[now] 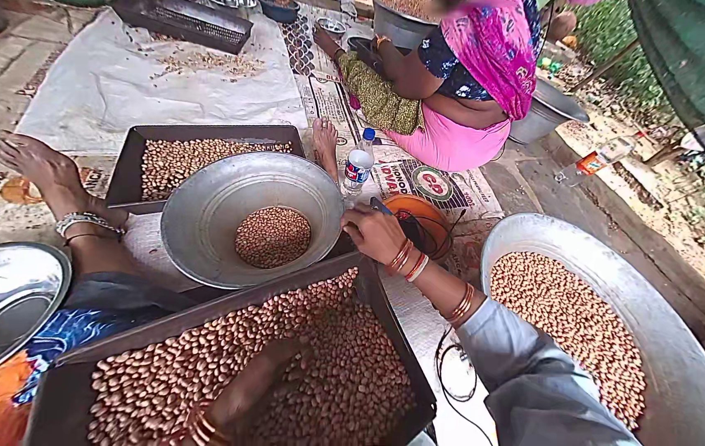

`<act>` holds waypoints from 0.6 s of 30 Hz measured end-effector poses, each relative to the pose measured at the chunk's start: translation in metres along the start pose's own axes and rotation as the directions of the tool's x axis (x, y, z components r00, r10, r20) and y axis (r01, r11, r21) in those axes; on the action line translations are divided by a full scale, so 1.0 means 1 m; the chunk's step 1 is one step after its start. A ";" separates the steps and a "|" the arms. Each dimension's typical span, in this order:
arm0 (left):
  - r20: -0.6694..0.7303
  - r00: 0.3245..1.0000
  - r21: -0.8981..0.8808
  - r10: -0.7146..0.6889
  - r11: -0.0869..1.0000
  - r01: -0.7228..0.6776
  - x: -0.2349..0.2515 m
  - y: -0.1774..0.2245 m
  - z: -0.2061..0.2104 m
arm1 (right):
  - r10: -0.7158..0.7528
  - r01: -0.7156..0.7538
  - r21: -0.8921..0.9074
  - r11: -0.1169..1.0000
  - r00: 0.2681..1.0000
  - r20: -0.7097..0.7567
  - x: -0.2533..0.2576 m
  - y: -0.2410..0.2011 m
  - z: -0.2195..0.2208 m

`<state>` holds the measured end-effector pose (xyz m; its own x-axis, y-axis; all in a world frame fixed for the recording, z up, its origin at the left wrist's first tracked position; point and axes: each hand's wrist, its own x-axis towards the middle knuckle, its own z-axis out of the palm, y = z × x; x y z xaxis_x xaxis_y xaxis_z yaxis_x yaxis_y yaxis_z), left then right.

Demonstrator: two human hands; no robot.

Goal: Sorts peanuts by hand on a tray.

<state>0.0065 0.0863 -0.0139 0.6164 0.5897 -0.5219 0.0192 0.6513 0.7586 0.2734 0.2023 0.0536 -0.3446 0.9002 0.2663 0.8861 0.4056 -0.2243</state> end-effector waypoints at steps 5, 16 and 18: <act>-0.063 0.998 0.039 -0.031 0.999 0.034 0.006 -0.003 -0.008 | 0.626 -0.540 -0.322 0.778 0.622 0.471 0.011 0.092 -0.006; -0.073 0.997 0.078 0.014 0.997 -0.008 0.002 -0.003 -0.006 | 0.692 -0.382 -0.580 0.720 0.334 0.640 -0.024 0.074 0.018; -0.074 0.997 0.076 0.016 0.997 -0.010 0.004 -0.005 -0.007 | 0.716 -0.451 -0.566 0.690 0.308 0.627 -0.028 0.045 0.001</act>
<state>0.0030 0.0889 -0.0228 0.5568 0.6334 -0.5373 0.0724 0.6074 0.7911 0.3231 0.1953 0.0350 0.3343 0.6668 -0.6660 0.9421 -0.2165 0.2562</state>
